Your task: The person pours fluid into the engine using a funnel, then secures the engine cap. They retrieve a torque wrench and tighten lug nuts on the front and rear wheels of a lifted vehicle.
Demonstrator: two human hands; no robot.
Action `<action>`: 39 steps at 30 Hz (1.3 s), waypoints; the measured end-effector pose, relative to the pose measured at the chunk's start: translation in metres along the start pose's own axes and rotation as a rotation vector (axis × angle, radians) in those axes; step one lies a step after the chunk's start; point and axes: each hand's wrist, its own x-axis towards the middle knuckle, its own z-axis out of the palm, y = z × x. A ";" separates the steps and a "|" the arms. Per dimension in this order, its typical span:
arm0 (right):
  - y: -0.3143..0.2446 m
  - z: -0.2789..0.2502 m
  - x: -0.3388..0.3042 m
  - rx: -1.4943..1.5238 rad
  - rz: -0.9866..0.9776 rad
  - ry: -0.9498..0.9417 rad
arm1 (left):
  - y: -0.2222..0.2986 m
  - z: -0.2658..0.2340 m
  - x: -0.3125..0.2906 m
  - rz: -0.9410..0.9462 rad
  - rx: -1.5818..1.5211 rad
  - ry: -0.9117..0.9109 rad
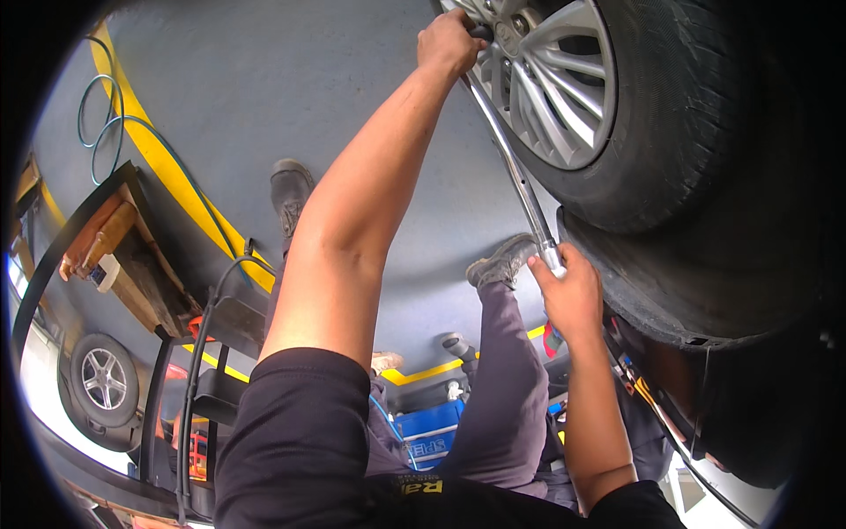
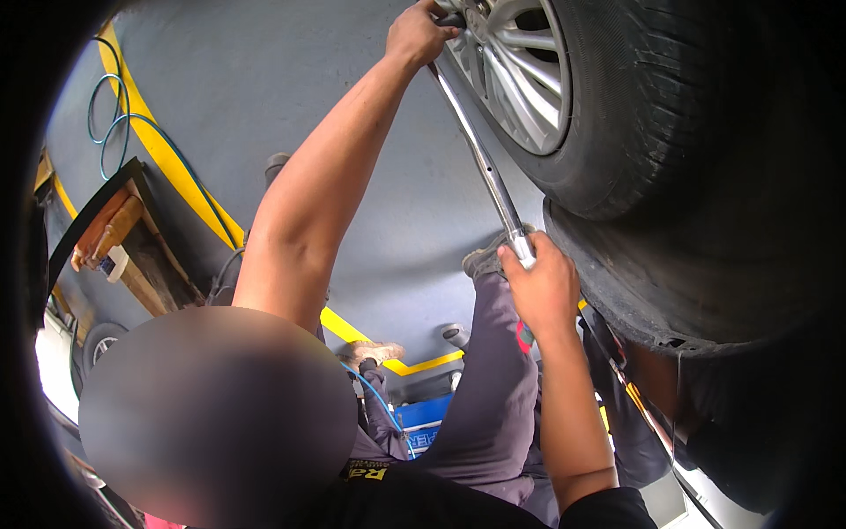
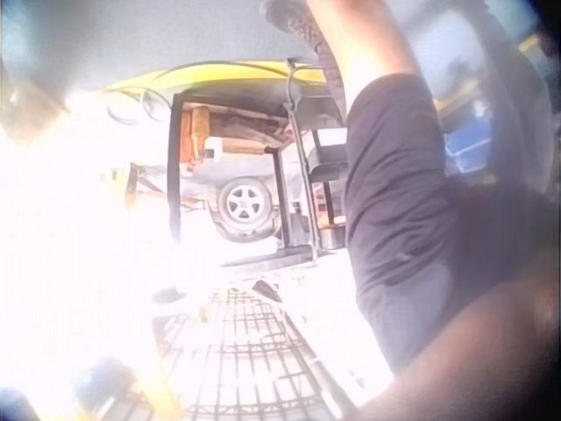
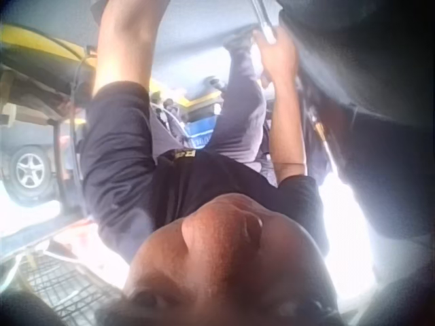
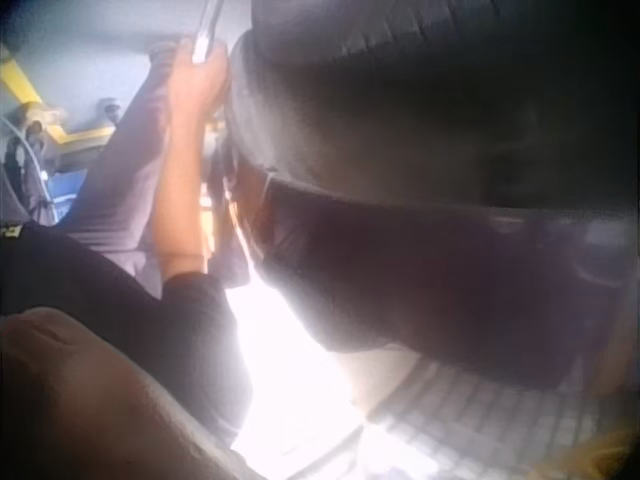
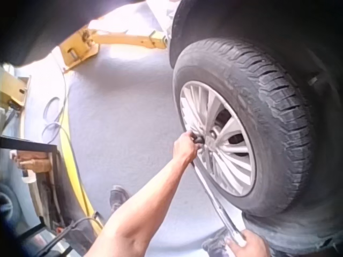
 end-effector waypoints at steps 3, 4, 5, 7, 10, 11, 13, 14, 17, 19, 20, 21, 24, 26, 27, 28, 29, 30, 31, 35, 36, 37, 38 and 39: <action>0.008 0.026 0.020 -0.163 -0.028 0.112 | 0.000 -0.002 0.007 -0.070 -0.026 -0.135; 0.012 0.039 0.029 -0.239 0.008 0.114 | -0.001 -0.001 0.008 -0.017 0.020 -0.147; 0.017 0.049 0.037 -0.232 0.003 0.085 | -0.004 -0.003 0.008 0.034 0.069 -0.167; 0.029 0.064 0.047 -0.237 -0.008 0.128 | -0.009 -0.003 0.009 0.124 0.215 -0.177; 0.042 0.075 0.051 -0.254 -0.024 0.161 | -0.014 -0.001 0.009 0.138 0.177 -0.203; 0.043 0.076 0.051 -0.261 -0.030 0.172 | -0.013 0.001 0.008 0.152 0.241 -0.170; 0.045 0.076 0.050 -0.281 -0.019 0.188 | -0.011 0.002 0.007 0.102 0.240 -0.205; 0.046 0.076 0.051 -0.292 -0.014 0.209 | -0.010 0.002 0.007 0.087 0.223 -0.197; 0.046 0.078 0.055 -0.279 -0.094 0.239 | -0.006 0.000 0.006 0.090 0.267 -0.207; 0.047 0.080 0.056 -0.314 -0.040 0.207 | -0.007 -0.003 0.008 0.119 0.298 -0.222; 0.047 0.081 0.054 -0.267 -0.093 0.220 | -0.007 -0.004 0.009 0.130 0.321 -0.230; 0.047 0.079 0.051 -0.266 -0.097 0.241 | -0.009 -0.005 0.011 0.140 0.343 -0.235; 0.042 0.068 0.036 -0.242 -0.099 0.211 | -0.016 -0.006 0.016 0.126 0.172 -0.290; 0.032 0.052 0.027 -0.188 -0.115 0.153 | -0.023 -0.008 0.015 0.127 0.094 -0.271; 0.027 0.045 0.016 -0.183 -0.135 0.138 | -0.025 -0.012 0.013 0.145 0.113 -0.240; 0.020 0.037 0.013 -0.154 -0.125 0.103 | -0.027 -0.016 0.009 0.179 0.121 -0.237; 0.015 0.030 0.004 -0.150 -0.111 0.081 | -0.029 -0.021 0.006 0.163 0.110 -0.235; 0.010 0.023 -0.003 -0.157 -0.106 0.063 | -0.030 -0.029 0.004 0.073 0.031 -0.289; 0.005 0.017 -0.007 -0.149 -0.098 0.058 | -0.029 -0.035 0.000 0.087 0.005 -0.275; -0.010 0.000 -0.016 -0.110 -0.118 0.088 | -0.007 -0.057 -0.003 0.141 0.037 -0.129; -0.011 -0.004 -0.018 -0.087 -0.113 0.092 | 0.002 -0.060 -0.001 0.151 0.031 -0.113; -0.013 -0.008 -0.019 -0.071 -0.108 0.088 | 0.011 -0.061 -0.001 0.158 0.023 -0.094; -0.013 -0.011 -0.019 -0.054 -0.129 0.116 | 0.019 -0.061 0.001 0.186 0.008 -0.063; -0.013 -0.013 -0.019 -0.028 -0.102 0.099 | 0.024 -0.060 0.001 0.161 0.007 -0.047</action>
